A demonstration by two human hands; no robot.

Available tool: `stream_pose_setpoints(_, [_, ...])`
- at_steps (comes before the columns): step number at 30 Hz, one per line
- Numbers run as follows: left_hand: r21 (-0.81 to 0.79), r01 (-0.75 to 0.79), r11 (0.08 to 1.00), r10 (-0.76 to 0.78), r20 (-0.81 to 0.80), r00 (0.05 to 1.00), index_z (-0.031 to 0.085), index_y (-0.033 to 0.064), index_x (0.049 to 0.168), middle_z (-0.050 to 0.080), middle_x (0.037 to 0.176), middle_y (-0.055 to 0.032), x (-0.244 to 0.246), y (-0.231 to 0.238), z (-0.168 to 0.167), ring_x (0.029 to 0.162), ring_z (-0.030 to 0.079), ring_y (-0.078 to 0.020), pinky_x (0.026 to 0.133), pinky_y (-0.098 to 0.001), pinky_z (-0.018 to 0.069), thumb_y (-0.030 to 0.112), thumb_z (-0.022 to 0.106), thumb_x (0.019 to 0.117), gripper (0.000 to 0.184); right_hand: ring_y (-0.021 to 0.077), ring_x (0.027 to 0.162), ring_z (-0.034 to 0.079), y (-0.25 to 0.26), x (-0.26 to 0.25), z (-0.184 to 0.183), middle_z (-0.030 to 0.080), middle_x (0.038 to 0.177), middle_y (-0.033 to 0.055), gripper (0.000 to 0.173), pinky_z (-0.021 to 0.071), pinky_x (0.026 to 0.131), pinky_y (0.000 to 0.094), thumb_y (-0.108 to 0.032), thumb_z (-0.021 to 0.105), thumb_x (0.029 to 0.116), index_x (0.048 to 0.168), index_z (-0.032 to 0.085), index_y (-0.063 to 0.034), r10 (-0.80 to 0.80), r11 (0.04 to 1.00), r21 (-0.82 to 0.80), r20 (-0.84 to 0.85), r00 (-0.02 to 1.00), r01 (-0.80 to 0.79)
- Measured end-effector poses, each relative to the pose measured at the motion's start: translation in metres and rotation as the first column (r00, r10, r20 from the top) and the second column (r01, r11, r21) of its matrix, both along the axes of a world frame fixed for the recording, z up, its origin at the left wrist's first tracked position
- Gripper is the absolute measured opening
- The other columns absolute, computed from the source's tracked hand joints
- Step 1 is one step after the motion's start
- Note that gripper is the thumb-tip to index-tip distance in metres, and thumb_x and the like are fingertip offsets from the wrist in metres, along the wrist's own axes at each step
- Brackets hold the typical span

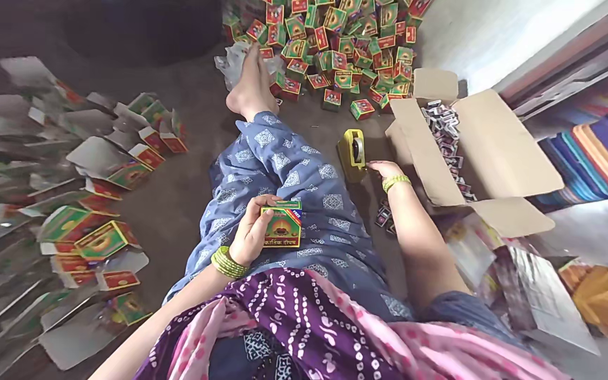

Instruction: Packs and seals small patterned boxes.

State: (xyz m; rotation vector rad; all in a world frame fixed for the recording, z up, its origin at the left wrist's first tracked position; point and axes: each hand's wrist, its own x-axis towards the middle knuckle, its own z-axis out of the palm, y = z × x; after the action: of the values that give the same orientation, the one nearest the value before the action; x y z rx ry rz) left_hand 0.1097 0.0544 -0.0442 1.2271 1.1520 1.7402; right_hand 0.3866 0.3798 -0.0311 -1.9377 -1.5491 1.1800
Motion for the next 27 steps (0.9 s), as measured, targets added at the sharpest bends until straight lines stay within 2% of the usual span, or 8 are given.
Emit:
stream_pose_setpoints(3, [-0.003, 0.008, 1.0, -0.008, -0.004, 1.0, 0.051, 0.0016, 0.118, 0.06, 0.127, -0.0091, 0.001, 0.0, 0.0, 0.113, 0.064, -0.0155, 0.094, -0.0353, 0.0571, 0.013, 0.037, 0.1041, 0.023, 0.031, 0.12, 0.063, -0.022, 0.004, 0.002, 0.069, 0.125, 0.0163, 0.036, 0.0482, 0.103, 0.0552, -0.028, 0.077, 0.0912, 0.122, 0.073, -0.0097, 0.009, 1.0, -0.03, 0.098, 0.995, -0.006])
stream_pose_setpoints(7, [0.001, 0.026, 1.0, -0.026, -0.01, 1.0, 0.051, 0.0016, 0.119, 0.06, 0.127, -0.0085, 0.001, -0.001, 0.0, 0.112, 0.064, -0.0145, 0.094, -0.0349, 0.0573, 0.013, 0.037, 0.1044, 0.023, 0.0281, 0.113, 0.063, -0.032, 0.005, -0.007, 0.069, 0.122, 0.0158, 0.034, 0.0487, 0.097, 0.0501, -0.029, 0.077, 0.0932, 0.121, 0.074, -0.0095, 0.032, 0.999, -0.008, 0.059, 0.998, -0.031])
stream_pose_setpoints(10, [0.005, 0.025, 1.0, -0.025, -0.011, 1.0, 0.051, 0.0013, 0.119, 0.06, 0.127, -0.0088, 0.001, -0.002, 0.0, 0.111, 0.064, -0.0146, 0.094, -0.0349, 0.0574, 0.013, 0.037, 0.1045, 0.023, 0.0293, 0.114, 0.065, -0.024, 0.004, -0.018, 0.071, 0.119, 0.0172, 0.033, 0.048, 0.101, 0.0494, -0.028, 0.077, 0.0937, 0.118, 0.074, -0.0057, 0.077, 0.995, 0.052, 0.109, 0.991, -0.083])
stream_pose_setpoints(17, [0.017, 0.022, 1.0, -0.022, -0.012, 1.0, 0.051, 0.0009, 0.121, 0.06, 0.126, -0.0082, 0.003, -0.003, 0.003, 0.11, 0.065, -0.0142, 0.093, -0.0347, 0.0578, 0.011, 0.037, 0.1045, 0.024, 0.0366, 0.117, 0.065, -0.032, -0.008, -0.006, 0.071, 0.118, 0.0205, 0.032, 0.0491, 0.102, 0.0572, -0.029, 0.071, 0.0944, 0.116, 0.074, -0.0052, 0.16, 0.978, 0.021, 0.556, 0.815, -0.206])
stream_pose_setpoints(19, [0.023, 0.015, 1.0, -0.015, -0.015, 1.0, 0.05, -0.0001, 0.123, 0.06, 0.127, -0.009, 0.002, -0.002, 0.004, 0.111, 0.064, -0.015, 0.094, -0.0354, 0.0578, 0.012, 0.038, 0.105, 0.024, 0.0349, 0.115, 0.066, -0.033, -0.01, -0.003, 0.071, 0.117, 0.0205, 0.03, 0.0482, 0.102, 0.0556, -0.025, 0.071, 0.0956, 0.117, 0.073, -0.004, 0.167, 0.974, 0.071, 0.427, 0.889, -0.217])
stream_pose_setpoints(22, [-0.001, -0.04, 0.999, 0.04, -0.002, 0.999, 0.049, -0.0013, 0.129, 0.06, 0.13, -0.0114, 0.002, -0.003, 0.002, 0.114, 0.065, -0.0176, 0.096, -0.0385, 0.058, 0.012, 0.04, 0.1066, 0.027, 0.0225, 0.103, 0.064, -0.065, -0.029, 0.013, 0.069, 0.11, 0.0121, 0.021, 0.0525, 0.089, 0.0436, -0.021, 0.071, 0.0969, 0.112, 0.071, -0.0053, 0.211, 0.956, 0.224, -0.075, 0.975, -0.19])
stream_pose_setpoints(24, [-0.022, -0.086, 0.996, 0.086, 0.003, 0.996, 0.051, 0.0009, 0.127, 0.058, 0.133, -0.0115, 0.002, -0.002, -0.001, 0.115, 0.065, -0.019, 0.096, -0.04, 0.0586, 0.011, 0.041, 0.1069, 0.025, 0.0153, 0.091, 0.064, -0.101, -0.052, 0.038, 0.068, 0.106, 0.0049, 0.022, 0.0548, 0.078, 0.0354, -0.023, 0.072, 0.0964, 0.112, 0.069, -0.0084, 0.282, 0.951, 0.235, -0.387, 0.878, -0.202])
stream_pose_setpoints(27, [-0.018, -0.147, 0.989, 0.146, -0.037, 0.989, 0.055, 0.0012, 0.121, 0.059, 0.13, -0.0114, 0.002, 0.002, -0.002, 0.113, 0.065, -0.0183, 0.093, -0.0386, 0.0594, 0.01, 0.043, 0.1055, 0.021, 0.0187, 0.107, 0.067, -0.157, -0.083, 0.074, 0.068, 0.128, 0.0065, 0.022, 0.0571, 0.091, 0.0395, -0.019, 0.065, 0.0986, 0.115, 0.071, -0.0059, 0.457, 0.888, 0.257, -0.597, 0.66, -0.382])
